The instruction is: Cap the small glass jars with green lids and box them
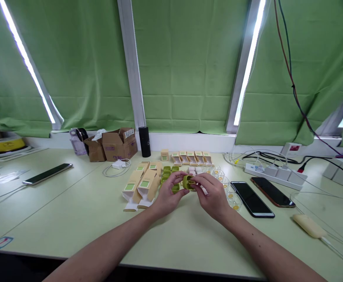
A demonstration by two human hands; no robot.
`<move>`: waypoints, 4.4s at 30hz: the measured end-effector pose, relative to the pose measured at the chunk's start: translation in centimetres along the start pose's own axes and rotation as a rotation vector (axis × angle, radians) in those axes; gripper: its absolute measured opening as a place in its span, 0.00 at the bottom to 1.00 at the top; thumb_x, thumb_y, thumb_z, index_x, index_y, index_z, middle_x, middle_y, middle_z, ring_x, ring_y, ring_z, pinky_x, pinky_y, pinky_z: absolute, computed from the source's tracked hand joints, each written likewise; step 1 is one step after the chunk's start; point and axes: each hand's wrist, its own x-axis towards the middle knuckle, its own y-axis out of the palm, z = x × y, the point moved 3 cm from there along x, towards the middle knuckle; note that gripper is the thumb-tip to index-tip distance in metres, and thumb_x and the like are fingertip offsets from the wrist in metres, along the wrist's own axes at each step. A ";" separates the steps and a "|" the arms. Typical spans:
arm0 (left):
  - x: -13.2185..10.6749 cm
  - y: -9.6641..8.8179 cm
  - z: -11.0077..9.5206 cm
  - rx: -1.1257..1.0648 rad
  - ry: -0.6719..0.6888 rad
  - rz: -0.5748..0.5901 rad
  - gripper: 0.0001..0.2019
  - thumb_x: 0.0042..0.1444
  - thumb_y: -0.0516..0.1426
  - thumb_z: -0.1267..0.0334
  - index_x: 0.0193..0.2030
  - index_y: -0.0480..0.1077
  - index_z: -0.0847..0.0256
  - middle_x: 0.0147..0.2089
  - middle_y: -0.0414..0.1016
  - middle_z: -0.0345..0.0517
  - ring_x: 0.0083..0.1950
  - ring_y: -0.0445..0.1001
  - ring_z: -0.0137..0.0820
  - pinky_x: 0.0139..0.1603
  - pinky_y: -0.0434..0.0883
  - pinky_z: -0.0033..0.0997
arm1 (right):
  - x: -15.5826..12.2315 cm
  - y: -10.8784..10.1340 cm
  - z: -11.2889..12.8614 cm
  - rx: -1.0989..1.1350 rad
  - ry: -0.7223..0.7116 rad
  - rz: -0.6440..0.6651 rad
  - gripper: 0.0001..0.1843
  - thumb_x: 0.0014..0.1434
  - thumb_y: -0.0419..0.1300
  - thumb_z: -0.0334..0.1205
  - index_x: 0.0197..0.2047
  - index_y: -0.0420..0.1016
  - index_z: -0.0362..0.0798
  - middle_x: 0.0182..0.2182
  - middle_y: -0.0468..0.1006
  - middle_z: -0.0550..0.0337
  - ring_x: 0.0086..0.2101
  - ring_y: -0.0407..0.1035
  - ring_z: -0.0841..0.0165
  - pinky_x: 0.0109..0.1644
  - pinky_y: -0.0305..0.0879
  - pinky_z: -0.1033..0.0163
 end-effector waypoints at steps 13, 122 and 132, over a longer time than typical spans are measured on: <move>-0.1 0.1 -0.5 0.071 0.066 -0.023 0.21 0.59 0.68 0.66 0.59 0.73 0.55 0.60 0.77 0.52 0.65 0.75 0.43 0.71 0.69 0.50 | 0.2 0.0 0.5 -0.206 -0.085 0.013 0.07 0.69 0.58 0.31 0.42 0.77 0.51 0.34 0.81 0.54 0.35 0.72 0.61 0.39 0.64 0.56; 0.5 -0.7 0.2 0.238 -0.108 -0.119 0.13 0.64 0.60 0.52 0.37 0.72 0.61 0.28 0.71 0.41 0.30 0.69 0.30 0.34 0.68 0.30 | -0.9 1.1 -0.9 0.047 0.003 0.069 0.22 0.67 0.58 0.32 0.63 0.67 0.52 0.55 0.78 0.46 0.60 0.72 0.52 0.63 0.74 0.41; 0.5 -0.8 0.3 0.212 -0.100 -0.135 0.13 0.64 0.61 0.52 0.37 0.72 0.60 0.29 0.71 0.41 0.30 0.69 0.29 0.33 0.69 0.29 | -0.8 1.0 -0.9 0.043 0.003 0.059 0.22 0.67 0.58 0.32 0.63 0.68 0.53 0.54 0.79 0.47 0.59 0.73 0.52 0.61 0.75 0.41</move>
